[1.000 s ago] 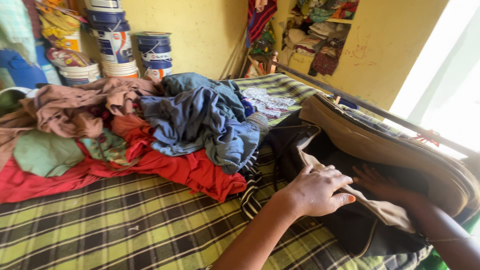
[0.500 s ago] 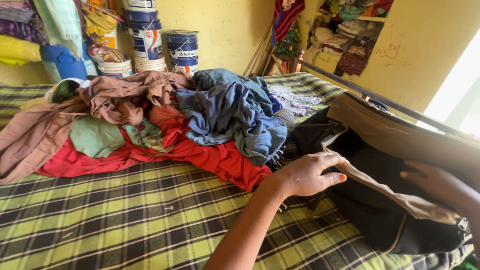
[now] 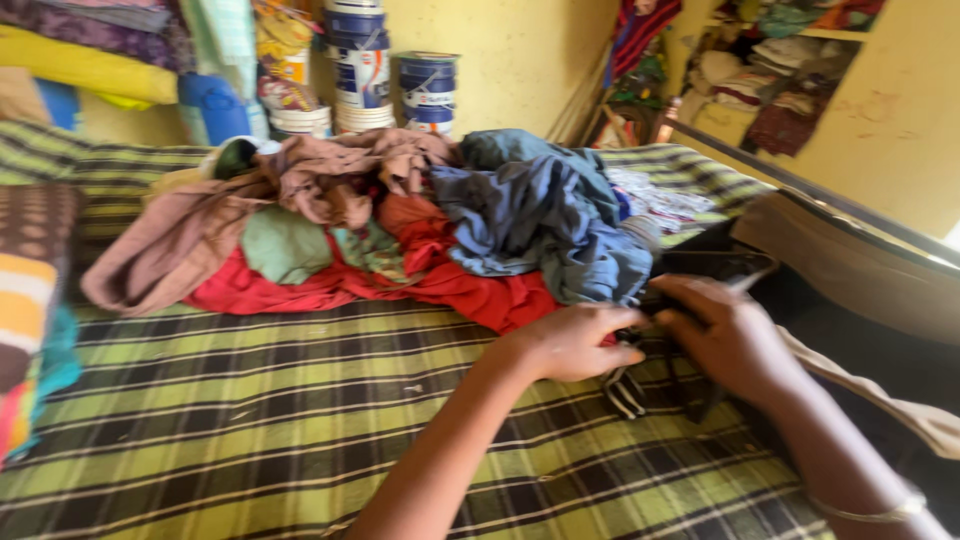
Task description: The person folds a pair of black shorts and a patterned light-blue shirt on a bed and places them into a black travel bag.
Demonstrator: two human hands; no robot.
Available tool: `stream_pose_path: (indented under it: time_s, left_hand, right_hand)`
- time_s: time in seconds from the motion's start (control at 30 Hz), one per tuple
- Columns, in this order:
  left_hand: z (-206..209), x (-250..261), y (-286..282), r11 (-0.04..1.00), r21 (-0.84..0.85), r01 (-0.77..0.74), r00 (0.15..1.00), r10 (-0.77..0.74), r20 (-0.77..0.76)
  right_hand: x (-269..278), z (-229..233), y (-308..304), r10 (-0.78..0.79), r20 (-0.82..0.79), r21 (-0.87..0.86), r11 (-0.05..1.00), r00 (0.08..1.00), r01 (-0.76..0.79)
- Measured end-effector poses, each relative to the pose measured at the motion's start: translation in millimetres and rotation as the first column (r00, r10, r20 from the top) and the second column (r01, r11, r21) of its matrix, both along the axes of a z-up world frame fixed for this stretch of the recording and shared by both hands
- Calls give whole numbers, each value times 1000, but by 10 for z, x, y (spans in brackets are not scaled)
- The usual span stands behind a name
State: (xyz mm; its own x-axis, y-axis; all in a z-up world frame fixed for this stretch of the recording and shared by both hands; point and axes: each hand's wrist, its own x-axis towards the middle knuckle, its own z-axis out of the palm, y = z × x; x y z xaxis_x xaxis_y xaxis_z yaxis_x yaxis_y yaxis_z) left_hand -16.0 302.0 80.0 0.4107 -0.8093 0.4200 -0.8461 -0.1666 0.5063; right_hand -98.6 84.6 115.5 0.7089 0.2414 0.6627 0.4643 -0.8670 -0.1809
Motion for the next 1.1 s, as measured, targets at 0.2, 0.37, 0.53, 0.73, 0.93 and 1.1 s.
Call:
stream_pose_path:
  time_s: [0.2, 0.37, 0.53, 0.73, 0.93, 1.1]
  left_hand:
    - [-230, 207, 1112, 942, 215, -257, 960, 274, -51]
    - [-627, 471, 1905, 899, -54, -434, 901, 432, -39]
    - [-899, 709, 2266, 782, -254, -569, 821, 560, -112]
    - [-1009, 783, 2426, 723, -233, -650, 759, 612, -220]
    - [-994, 729, 2483, 694, -188, -695, 713, 629, -311]
    - [-1035, 686, 2490, 703, -111, -703, 673, 608, -421]
  right_hand:
    - [683, -489, 1052, 350, -268, 230, 928, 897, -294]
    - [1363, -835, 1904, 502, -270, 232, 862, 822, -450]
    - [2044, -1158, 2613, 511, -236, 292, 848, 827, -441]
    - [2653, -1442, 3008, 526, -31, 155, 843, 850, -516]
    - [2850, -1603, 3002, 240, -173, 212, 956, 955, -202]
    - [2841, -1696, 2981, -61, -76, 30, 998, 995, 64]
